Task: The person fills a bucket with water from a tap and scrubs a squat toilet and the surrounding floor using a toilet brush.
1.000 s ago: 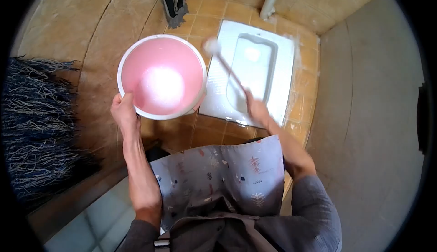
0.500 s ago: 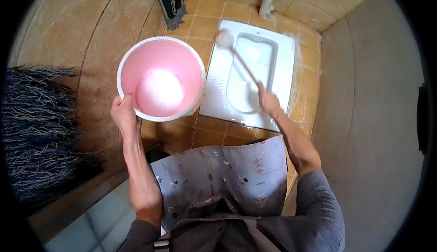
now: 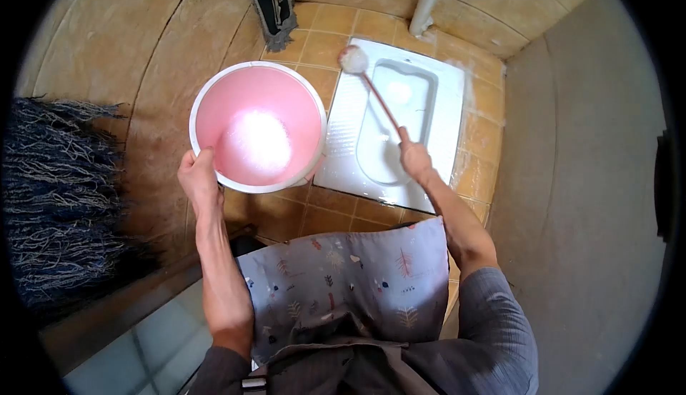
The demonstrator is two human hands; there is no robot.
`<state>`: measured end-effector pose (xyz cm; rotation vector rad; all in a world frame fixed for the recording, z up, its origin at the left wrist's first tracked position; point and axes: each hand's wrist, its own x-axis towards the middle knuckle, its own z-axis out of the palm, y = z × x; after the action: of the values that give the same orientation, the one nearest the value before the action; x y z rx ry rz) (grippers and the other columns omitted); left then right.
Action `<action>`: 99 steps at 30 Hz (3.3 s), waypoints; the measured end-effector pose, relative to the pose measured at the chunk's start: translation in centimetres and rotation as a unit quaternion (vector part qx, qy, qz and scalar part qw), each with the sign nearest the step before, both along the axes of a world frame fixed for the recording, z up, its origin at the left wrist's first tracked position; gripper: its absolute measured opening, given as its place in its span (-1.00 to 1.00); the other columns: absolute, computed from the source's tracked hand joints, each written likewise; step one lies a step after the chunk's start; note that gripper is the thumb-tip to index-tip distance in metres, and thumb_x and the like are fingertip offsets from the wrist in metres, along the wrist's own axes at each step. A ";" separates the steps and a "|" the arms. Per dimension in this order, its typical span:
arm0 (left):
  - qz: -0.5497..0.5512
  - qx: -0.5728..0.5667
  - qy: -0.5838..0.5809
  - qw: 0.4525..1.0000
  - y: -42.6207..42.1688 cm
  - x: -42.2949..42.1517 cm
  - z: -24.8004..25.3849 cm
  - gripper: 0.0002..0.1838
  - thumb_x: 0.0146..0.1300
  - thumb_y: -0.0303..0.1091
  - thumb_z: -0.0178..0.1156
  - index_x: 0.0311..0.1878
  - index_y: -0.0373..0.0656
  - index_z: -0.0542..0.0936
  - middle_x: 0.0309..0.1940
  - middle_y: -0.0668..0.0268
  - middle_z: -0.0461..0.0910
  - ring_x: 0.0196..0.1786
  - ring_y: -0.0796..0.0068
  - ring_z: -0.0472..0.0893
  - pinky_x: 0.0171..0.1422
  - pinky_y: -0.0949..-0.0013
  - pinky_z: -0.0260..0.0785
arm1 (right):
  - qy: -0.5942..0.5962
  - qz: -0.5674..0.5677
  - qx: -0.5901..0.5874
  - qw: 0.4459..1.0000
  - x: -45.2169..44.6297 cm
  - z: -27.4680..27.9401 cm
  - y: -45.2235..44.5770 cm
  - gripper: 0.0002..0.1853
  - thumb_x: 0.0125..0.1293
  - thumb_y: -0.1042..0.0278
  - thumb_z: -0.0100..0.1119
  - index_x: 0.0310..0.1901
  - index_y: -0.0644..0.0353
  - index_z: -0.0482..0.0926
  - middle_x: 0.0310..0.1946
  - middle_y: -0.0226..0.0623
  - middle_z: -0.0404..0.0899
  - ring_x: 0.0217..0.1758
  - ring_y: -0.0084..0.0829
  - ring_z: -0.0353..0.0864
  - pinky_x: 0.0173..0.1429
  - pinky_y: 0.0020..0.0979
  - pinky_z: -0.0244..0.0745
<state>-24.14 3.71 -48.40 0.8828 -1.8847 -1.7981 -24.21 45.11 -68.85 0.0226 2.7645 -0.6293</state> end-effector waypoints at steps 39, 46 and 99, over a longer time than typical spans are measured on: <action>0.007 0.009 0.006 1.000 0.6 -0.2 0.5 -0.69 0.09 -0.59 0.13 -0.67 -0.07 0.31 -0.68 0.54 0.34 -0.62 0.76 0.25 -0.55 0.55 0.06 | 0.028 -0.007 0.063 0.998 -10.9 0.1 2.5 -0.41 0.34 0.39 -0.19 0.41 0.20 0.07 -0.34 0.20 0.62 -0.28 0.11 0.66 -0.14 0.05 0.56; -0.003 0.027 0.016 1.000 0.9 -0.4 0.9 -0.74 0.11 -0.60 0.11 -0.65 -0.11 0.37 -0.66 0.48 0.40 -0.62 0.73 0.31 -0.55 0.53 0.13 | -0.078 0.076 0.093 0.990 0.4 2.4 1.7 -0.37 0.30 0.48 -0.20 0.44 0.11 0.04 -0.35 0.21 0.62 -0.30 0.11 0.67 -0.19 0.07 0.57; -0.003 0.040 0.028 0.999 0.4 -0.1 0.2 -0.96 0.15 -0.59 0.11 -0.40 -0.32 0.52 -0.54 0.25 0.56 -0.62 0.49 0.52 -0.56 0.44 0.38 | -0.087 0.165 0.035 0.982 16.2 6.9 0.0 -0.30 0.34 0.21 0.00 0.44 0.17 -0.01 -0.40 0.07 0.62 -0.33 0.08 0.65 -0.30 0.00 0.55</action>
<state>-24.27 4.06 -48.18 0.8452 -1.7944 -1.8935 -8.00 45.16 -61.91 -0.3432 2.5387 -0.4196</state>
